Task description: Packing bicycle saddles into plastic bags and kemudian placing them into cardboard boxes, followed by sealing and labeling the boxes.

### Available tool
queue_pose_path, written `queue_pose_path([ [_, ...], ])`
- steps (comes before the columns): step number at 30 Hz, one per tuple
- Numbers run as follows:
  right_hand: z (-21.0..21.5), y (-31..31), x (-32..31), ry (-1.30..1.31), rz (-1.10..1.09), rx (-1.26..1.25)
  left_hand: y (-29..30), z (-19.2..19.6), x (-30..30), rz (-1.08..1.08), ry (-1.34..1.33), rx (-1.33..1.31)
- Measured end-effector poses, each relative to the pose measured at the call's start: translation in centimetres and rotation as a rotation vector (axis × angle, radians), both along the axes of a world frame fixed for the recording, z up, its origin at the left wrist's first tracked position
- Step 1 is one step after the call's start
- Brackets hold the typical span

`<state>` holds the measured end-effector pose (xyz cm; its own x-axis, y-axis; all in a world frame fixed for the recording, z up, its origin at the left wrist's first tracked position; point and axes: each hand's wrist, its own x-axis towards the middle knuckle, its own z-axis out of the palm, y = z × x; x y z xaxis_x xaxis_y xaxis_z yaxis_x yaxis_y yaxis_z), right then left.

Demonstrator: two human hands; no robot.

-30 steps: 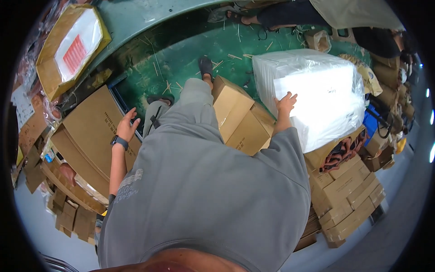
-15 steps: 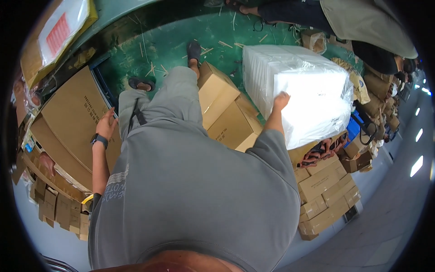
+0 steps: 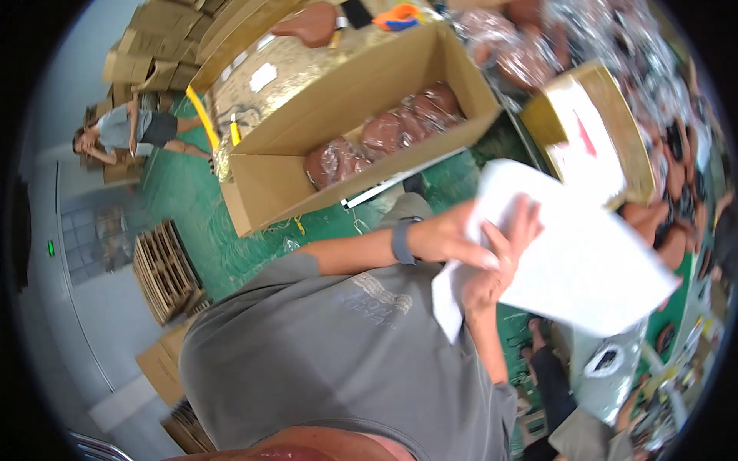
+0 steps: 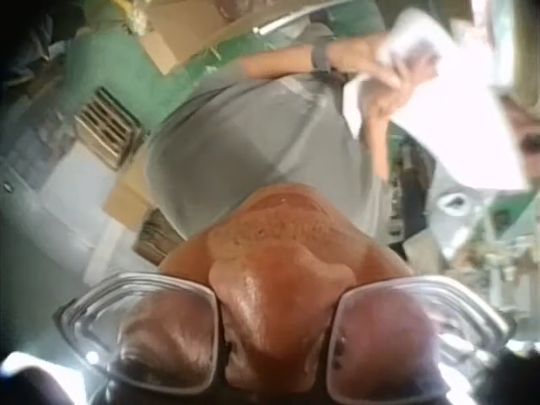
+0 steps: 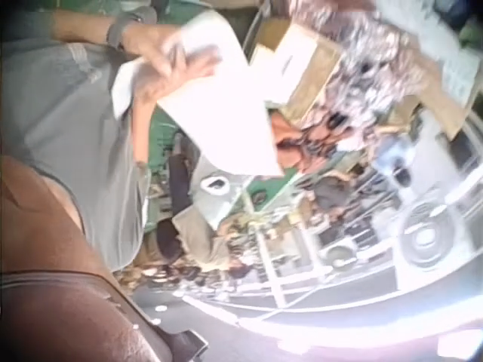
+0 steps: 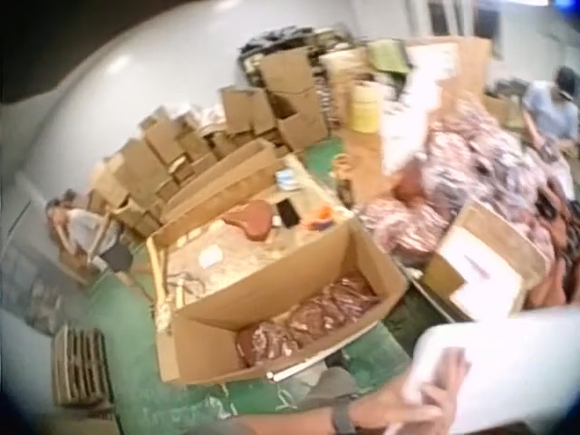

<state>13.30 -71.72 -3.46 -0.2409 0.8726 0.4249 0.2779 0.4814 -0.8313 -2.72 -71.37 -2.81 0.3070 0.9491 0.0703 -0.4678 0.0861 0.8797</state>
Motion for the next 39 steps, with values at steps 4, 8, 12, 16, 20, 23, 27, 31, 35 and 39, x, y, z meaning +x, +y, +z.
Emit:
queue_pose_path([
  [4, 1.5, 9.8, -17.7, -0.57, 0.403, 0.248, -2.0, -4.4, -24.6, 0.449, -0.193, -0.386],
  [8, -8.4, 19.9, -27.7, -1.156, 0.55, 0.355, -10.7, -19.9, -44.2, 0.779, 0.349, -0.818],
  [12, -20.9, 26.0, -32.2, -1.352, 0.625, 0.284, -26.6, -31.2, -56.0, 1.276, 1.222, -0.953],
  [16, -18.1, 30.5, -35.2, -0.693, 0.522, 0.17, -32.8, -32.7, -58.4, 1.311, 1.496, -1.219],
  [20, -12.5, 44.3, -27.4, -0.291, -0.222, -0.196, -20.8, -27.5, -52.6, 1.279, 2.088, -1.043],
  [23, -24.7, 60.5, -19.6, -0.848, -0.34, -0.211, -3.7, -20.4, -44.3, 1.343, 1.634, -0.567],
  [27, -33.2, 70.2, -16.9, -0.872, -0.426, -0.659, 20.4, -13.6, -29.7, 0.992, 0.89, -0.347],
  [31, -23.9, 69.7, -20.2, -0.864, -0.176, -0.663, 35.2, -10.3, -17.5, 0.43, 0.032, -0.687],
  [35, -10.4, 57.2, -15.9, -0.392, 0.142, -0.191, 41.5, -10.0, -12.8, 0.249, -0.766, -1.106],
  [39, -6.6, 56.7, -8.8, 0.604, 1.082, -0.834, 38.9, -10.4, -8.0, 0.388, -0.648, -0.964],
])
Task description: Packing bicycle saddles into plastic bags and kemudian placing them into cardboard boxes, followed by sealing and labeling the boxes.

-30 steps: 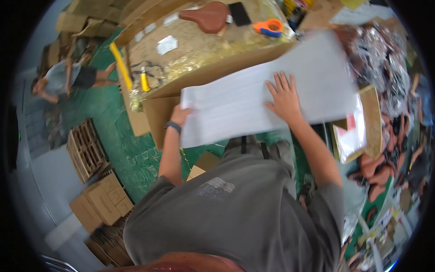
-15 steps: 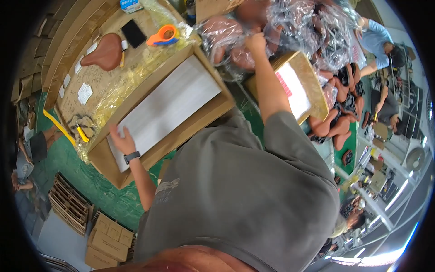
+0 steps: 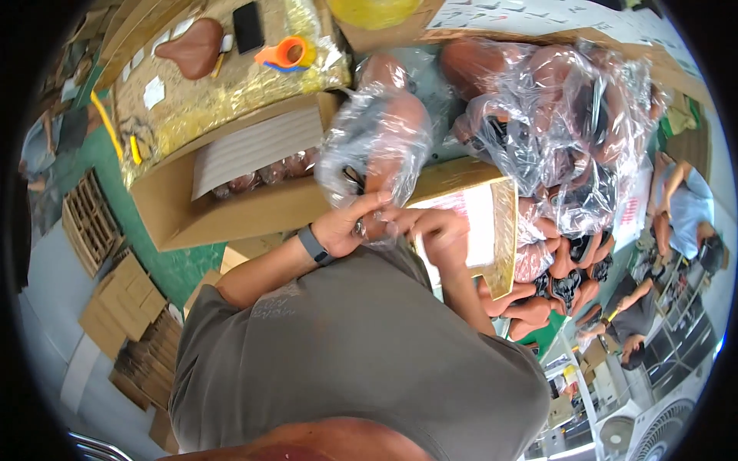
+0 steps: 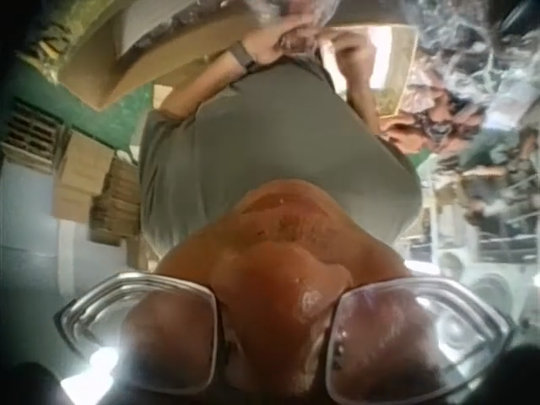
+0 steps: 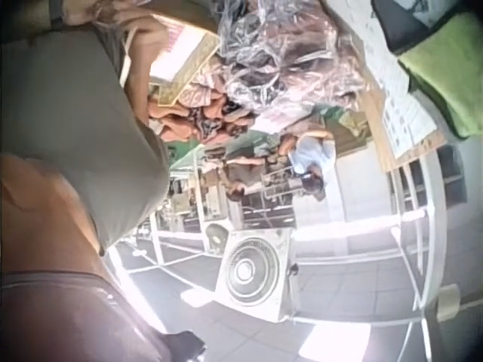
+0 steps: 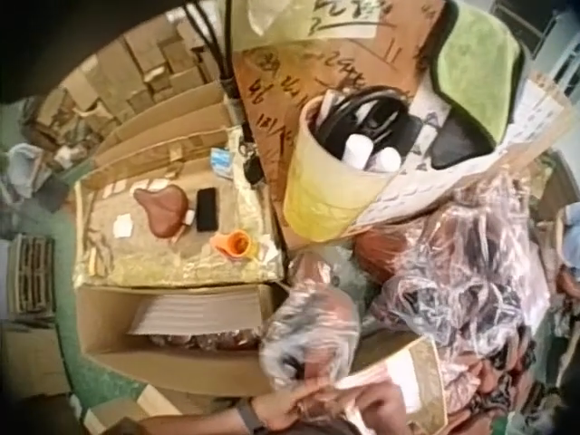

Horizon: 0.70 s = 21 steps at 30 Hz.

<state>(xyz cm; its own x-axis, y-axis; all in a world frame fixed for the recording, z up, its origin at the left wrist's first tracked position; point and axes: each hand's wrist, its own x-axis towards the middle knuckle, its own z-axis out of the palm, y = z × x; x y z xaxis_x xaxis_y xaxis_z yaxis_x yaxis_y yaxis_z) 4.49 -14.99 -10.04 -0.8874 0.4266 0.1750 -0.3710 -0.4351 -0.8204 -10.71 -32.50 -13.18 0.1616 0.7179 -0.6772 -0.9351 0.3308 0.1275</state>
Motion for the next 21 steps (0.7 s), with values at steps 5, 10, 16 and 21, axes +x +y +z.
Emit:
queue_pose_path([
  [5, -13.3, -1.6, -10.2, -0.858, -0.665, -0.045, -12.3, 3.6, -6.0, 0.307, -0.091, 0.111],
  [10, -25.4, -5.7, -20.9, -1.504, -0.965, 0.524, -34.2, 1.0, -7.4, 0.178, 0.981, -0.256],
  [16, -25.5, -3.6, -20.4, -1.844, -0.6, 0.838, -54.9, -6.9, -24.5, 0.762, 0.626, -0.317],
  [21, -11.9, -7.2, -12.2, -1.187, -0.738, -0.023, -58.6, -8.3, -43.3, -0.527, 2.184, -0.512],
])
